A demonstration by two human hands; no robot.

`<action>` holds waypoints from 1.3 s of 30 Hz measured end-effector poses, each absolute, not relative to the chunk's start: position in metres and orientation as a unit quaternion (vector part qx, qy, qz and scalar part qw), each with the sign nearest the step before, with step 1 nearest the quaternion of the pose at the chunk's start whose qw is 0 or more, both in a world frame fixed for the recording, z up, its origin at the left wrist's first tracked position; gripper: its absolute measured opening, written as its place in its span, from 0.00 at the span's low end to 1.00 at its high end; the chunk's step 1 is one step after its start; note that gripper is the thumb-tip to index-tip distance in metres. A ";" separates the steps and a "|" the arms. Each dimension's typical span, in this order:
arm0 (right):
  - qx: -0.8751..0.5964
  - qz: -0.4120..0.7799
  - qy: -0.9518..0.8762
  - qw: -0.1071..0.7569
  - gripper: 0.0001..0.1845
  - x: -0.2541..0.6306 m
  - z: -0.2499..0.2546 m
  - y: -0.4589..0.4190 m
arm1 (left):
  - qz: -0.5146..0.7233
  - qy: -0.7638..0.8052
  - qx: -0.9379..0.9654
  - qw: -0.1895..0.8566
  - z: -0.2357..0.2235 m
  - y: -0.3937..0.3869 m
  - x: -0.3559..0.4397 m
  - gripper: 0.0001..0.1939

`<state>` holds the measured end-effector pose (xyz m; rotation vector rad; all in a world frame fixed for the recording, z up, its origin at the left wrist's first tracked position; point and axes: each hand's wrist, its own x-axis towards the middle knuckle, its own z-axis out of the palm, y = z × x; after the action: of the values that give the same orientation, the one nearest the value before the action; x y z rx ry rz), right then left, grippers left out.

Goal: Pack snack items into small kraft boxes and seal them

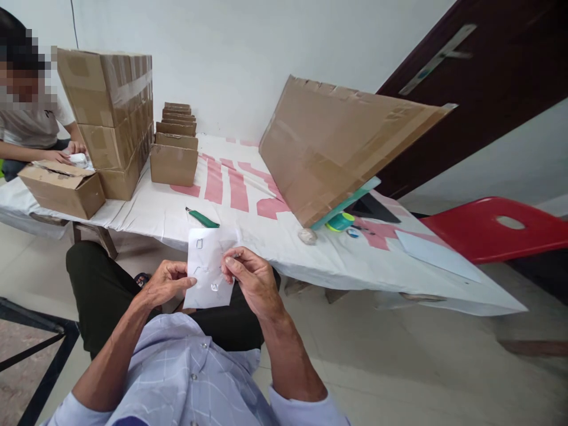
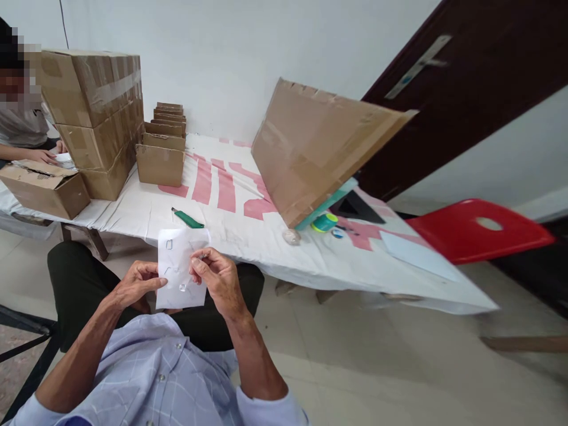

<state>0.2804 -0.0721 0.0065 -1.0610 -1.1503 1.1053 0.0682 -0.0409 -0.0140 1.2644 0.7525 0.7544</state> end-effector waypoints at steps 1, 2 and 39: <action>-0.466 0.463 -0.490 0.573 0.18 0.281 0.006 -0.071 | 0.337 0.334 0.559 0.680 -0.016 -0.040 0.068 0.16; -0.487 0.445 -0.488 0.571 0.19 0.282 0.005 -0.070 | 0.336 0.335 0.558 0.681 -0.018 -0.040 0.068 0.16; -0.506 0.503 -0.512 0.478 0.27 0.286 -0.008 -0.059 | 0.448 0.417 0.434 0.661 -0.052 -0.025 0.058 0.26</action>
<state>0.2855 -0.0587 -0.0079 -1.2367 -1.2499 1.2294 0.0582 -0.0252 -0.0522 0.9823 0.9430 1.0143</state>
